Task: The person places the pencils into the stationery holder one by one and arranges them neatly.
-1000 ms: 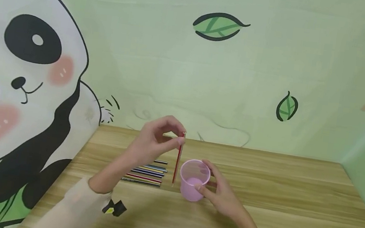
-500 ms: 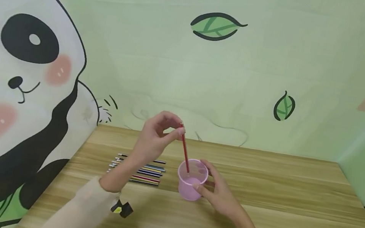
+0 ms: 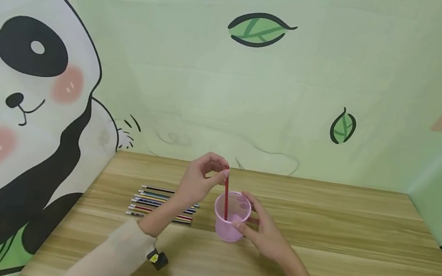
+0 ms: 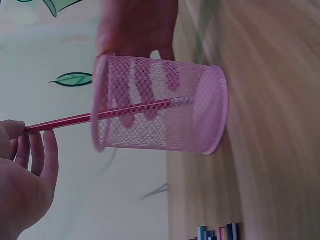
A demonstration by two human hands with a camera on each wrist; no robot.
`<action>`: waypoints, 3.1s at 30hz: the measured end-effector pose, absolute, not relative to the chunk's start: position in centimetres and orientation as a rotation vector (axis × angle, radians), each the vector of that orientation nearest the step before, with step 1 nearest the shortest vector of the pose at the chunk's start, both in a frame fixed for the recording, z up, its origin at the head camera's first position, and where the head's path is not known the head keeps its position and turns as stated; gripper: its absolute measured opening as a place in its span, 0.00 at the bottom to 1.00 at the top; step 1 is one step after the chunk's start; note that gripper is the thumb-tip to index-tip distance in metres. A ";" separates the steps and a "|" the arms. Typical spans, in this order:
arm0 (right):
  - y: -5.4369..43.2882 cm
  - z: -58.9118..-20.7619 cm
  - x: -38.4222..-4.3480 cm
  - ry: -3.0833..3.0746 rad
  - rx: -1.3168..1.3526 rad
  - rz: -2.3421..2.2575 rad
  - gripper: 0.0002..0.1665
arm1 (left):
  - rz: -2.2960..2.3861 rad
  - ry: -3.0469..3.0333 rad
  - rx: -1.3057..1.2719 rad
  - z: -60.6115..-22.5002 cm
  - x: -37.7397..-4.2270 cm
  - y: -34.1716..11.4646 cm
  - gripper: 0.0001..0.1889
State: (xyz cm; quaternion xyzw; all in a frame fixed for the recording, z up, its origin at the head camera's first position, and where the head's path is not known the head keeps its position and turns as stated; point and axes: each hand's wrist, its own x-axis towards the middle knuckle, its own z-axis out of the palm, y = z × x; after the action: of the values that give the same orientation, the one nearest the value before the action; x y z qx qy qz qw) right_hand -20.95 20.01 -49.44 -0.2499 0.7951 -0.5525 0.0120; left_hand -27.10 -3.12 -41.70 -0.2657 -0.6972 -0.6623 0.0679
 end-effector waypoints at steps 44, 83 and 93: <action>19.9 -49.6 -21.0 2.462 -0.829 -1.754 0.44 | -1.831 -2.493 -0.586 -43.4 -28.5 -4.0 0.12; 20.2 -49.4 -21.0 2.444 -0.810 -1.751 0.45 | -0.894 -2.940 -1.177 -47.7 -25.2 -13.7 0.07; 20.2 -49.5 -21.1 2.437 -0.800 -1.748 0.45 | -0.858 -2.946 -1.226 -48.2 -25.4 -13.6 0.09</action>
State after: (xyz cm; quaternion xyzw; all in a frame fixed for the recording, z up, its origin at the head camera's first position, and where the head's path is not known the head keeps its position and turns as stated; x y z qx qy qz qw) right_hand -21.09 20.24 -49.49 -0.2577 0.7851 -0.5630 0.0190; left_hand -25.38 -13.62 -48.24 -0.3699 -0.8886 -0.2588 -0.0812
